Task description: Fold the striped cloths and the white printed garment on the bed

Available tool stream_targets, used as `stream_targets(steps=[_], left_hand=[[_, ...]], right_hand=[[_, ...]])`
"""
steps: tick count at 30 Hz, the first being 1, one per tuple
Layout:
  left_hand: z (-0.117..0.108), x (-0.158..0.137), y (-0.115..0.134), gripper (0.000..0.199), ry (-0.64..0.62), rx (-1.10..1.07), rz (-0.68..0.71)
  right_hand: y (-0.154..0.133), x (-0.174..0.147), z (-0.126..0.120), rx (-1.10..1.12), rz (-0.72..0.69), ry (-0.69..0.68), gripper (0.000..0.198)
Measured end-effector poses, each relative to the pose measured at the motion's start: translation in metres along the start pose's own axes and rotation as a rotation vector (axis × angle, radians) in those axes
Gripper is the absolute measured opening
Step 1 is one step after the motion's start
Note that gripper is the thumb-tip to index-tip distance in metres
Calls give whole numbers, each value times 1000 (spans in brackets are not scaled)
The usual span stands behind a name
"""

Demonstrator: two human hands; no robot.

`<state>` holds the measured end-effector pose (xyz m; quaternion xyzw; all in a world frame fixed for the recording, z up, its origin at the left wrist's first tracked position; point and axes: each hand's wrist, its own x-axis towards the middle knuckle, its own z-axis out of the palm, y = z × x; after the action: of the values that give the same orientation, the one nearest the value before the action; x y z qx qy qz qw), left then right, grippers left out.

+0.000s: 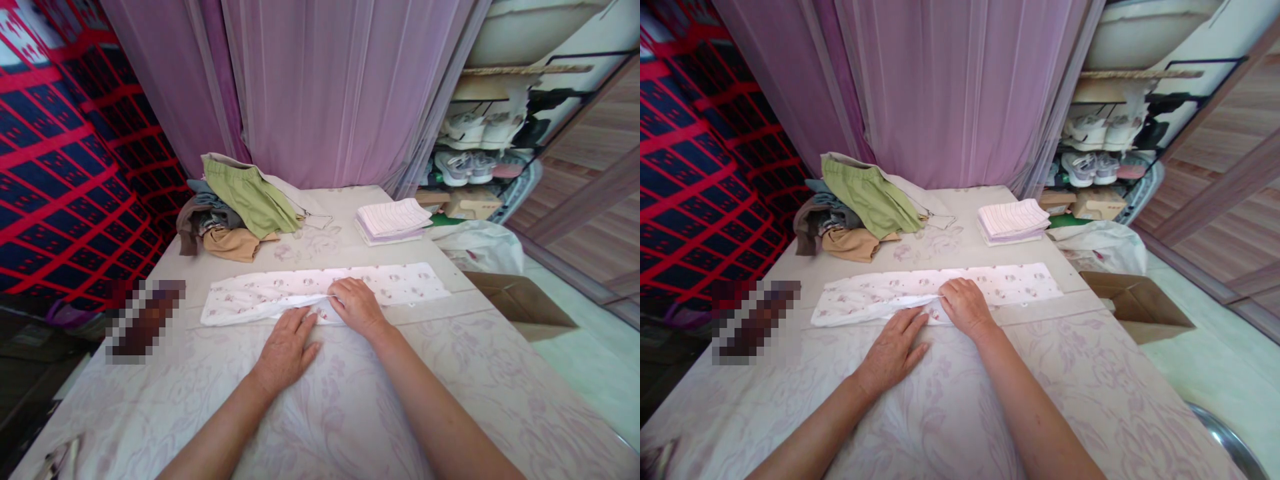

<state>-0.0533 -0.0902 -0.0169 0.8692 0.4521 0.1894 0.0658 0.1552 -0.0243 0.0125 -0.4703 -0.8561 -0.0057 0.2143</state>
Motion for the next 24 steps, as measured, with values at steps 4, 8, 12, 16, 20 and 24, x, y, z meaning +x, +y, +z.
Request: stream_targets(steps=[4, 8, 12, 16, 20, 24], left_hand=[[-6, 2, 1, 42, 9, -88, -15], [-11, 3, 1, 40, 37, -149, -91], [-11, 0, -4, 37, 81, -106, -135], [-12, -7, -14, 34, 102, 6, -155], [-21, -13, -23, 32, 90, 100, -174], [-30, -19, -32, 30, 107, 166, -232]], right_hand=[[0, -8, 1, 18, -14, 44, 11], [-2, -9, -3, 29, -44, 63, 12], [-4, -13, -6, 54, -88, 2, 10], [-4, -22, -4, 92, -119, -69, 14], [-2, -28, -1, 139, -115, -90, 15], [1, -32, 0, 174, -103, -105, 18]])
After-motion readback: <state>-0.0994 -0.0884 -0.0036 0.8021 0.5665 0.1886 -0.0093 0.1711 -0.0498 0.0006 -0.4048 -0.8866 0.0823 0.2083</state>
